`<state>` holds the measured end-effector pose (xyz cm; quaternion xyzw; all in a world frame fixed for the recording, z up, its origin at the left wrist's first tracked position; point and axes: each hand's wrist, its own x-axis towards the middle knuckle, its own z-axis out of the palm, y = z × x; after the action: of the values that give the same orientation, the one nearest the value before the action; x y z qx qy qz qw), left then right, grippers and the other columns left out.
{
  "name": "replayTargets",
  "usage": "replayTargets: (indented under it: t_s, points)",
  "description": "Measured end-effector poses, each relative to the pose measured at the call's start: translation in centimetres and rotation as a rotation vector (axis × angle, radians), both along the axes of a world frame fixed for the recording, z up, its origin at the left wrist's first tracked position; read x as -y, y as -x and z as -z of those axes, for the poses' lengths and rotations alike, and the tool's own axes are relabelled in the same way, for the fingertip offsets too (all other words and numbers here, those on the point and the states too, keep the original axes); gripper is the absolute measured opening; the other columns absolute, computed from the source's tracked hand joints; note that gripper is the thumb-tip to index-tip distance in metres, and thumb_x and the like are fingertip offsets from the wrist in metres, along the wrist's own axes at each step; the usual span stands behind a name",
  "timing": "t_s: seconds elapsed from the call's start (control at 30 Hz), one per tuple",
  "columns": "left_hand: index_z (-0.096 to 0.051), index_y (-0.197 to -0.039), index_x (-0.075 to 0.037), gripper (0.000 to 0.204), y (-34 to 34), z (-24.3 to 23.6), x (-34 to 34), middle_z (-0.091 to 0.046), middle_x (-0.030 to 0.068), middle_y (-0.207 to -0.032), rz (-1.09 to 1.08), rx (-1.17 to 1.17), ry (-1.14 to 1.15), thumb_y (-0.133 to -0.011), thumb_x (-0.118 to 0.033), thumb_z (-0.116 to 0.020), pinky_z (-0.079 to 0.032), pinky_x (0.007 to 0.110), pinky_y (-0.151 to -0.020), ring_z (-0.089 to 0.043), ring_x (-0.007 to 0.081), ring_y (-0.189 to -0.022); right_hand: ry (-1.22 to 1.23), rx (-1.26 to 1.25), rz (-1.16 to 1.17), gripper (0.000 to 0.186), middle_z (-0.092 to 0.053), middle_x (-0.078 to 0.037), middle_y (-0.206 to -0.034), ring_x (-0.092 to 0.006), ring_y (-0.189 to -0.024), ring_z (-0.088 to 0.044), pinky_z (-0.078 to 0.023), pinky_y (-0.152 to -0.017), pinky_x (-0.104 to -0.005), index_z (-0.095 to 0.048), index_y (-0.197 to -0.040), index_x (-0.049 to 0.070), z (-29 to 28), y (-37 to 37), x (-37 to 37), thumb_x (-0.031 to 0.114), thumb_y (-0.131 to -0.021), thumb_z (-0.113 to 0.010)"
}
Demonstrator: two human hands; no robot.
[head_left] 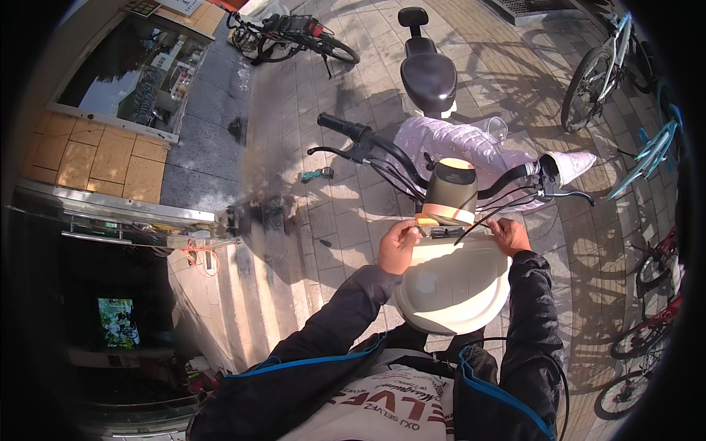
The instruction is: The person uses pliers to cut and strip a black cable, then attaches a metal connector to its end. They route the cable along the handlebar of a white scooter and secure it near the front wheel area.
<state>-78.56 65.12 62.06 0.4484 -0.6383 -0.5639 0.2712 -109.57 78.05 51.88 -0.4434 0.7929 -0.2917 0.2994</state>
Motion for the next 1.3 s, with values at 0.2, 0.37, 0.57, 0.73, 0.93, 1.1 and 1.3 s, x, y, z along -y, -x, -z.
replayTargets:
  t_s: [0.2, 0.37, 0.57, 0.73, 0.93, 1.1, 1.3]
  points:
    - [-0.063, -0.139, -0.009, 0.056, -2.9, -2.9, -12.5, -0.065, 0.0179, -0.135, 0.468, 0.465, 0.546, -0.09, -0.031, -0.08, -0.042, 0.05, -0.114, -0.056, 0.0389, -0.134, -0.012, 0.169, -0.004, 0.069, -0.066, -0.025, -0.074, -0.0472, -0.078, -0.067, -0.051, -0.069, -0.0506, -0.07, -0.082, 0.001, 2.4, 1.8, -3.7, 0.067, -0.097, -0.059]
    - [-0.049, -0.154, -0.017, 0.084, -1.4, 0.5, -20.4, -0.04, 0.0144, -0.16, 0.634, 0.739, 0.58, -0.085, -0.055, -0.079, -0.022, 0.064, -0.123, -0.029, 0.0407, -0.153, 0.045, 0.03, 0.103, 0.066, -0.066, -0.026, -0.075, -0.0484, -0.077, -0.066, -0.05, -0.067, -0.0511, -0.069, -0.08, 0.0, 4.7, 0.9, -4.5, 0.062, -0.1, -0.058]
    - [-0.044, -0.158, -0.026, 0.096, -2.0, 3.0, -20.8, -0.028, 0.0063, -0.168, 0.658, 0.787, 0.703, -0.077, -0.061, -0.082, -0.012, 0.063, -0.127, -0.019, 0.0342, -0.158, -0.021, 0.148, 0.104, 0.071, -0.062, -0.028, -0.071, -0.0478, -0.071, -0.063, -0.049, -0.067, -0.0511, -0.066, -0.075, -0.002, 6.7, 0.7, -4.1, 0.062, -0.103, -0.054]
    - [-0.048, -0.156, -0.026, 0.097, -5.0, 3.3, -19.0, -0.036, 0.005, -0.164, 0.716, 0.65, 0.811, -0.072, -0.055, -0.087, -0.015, 0.064, -0.126, -0.023, 0.0332, -0.157, -0.11, 0.274, 0.078, 0.072, -0.068, -0.029, -0.081, -0.0502, -0.085, -0.068, -0.051, -0.073, -0.0524, -0.071, -0.082, -0.001, 7.4, 0.2, -3.8, 0.066, -0.101, -0.054]
    - [-0.053, -0.149, -0.022, 0.084, -3.6, 2.0, -18.9, -0.044, 0.0067, -0.159, 0.747, 0.589, 0.667, -0.075, -0.042, -0.088, -0.016, 0.069, -0.124, -0.032, 0.0356, -0.153, -0.03, 0.248, 0.092, 0.063, -0.065, -0.029, -0.075, -0.0454, -0.071, -0.064, -0.049, -0.07, -0.0498, -0.071, -0.084, -0.004, 7.4, 1.5, -4.1, 0.056, -0.101, -0.061]
    - [-0.055, -0.146, -0.017, 0.077, -2.8, 0.8, -18.8, -0.049, 0.0133, -0.153, 0.693, 0.506, 0.59, -0.078, -0.034, -0.087, -0.022, 0.071, -0.12, -0.037, 0.0409, -0.15, -0.115, 0.257, 0.185, 0.058, -0.069, -0.027, -0.079, -0.0416, -0.077, -0.069, -0.052, -0.075, -0.0468, -0.073, -0.087, -0.003, 7.9, 1.5, -3.5, 0.052, -0.099, -0.061]
    - [-0.064, -0.135, -0.015, 0.057, -7.1, 0.3, -18.2, -0.053, 0.0144, -0.148, 0.478, 0.36, 0.584, -0.083, -0.03, -0.081, -0.019, 0.069, -0.121, -0.041, 0.0413, -0.146, -0.059, 0.06, 0.383, 0.06, -0.07, -0.02, -0.071, -0.0362, -0.072, -0.072, -0.055, -0.069, -0.046, -0.073, -0.082, -0.003, 10.7, 1.9, -4.5, 0.051, -0.103, -0.058]
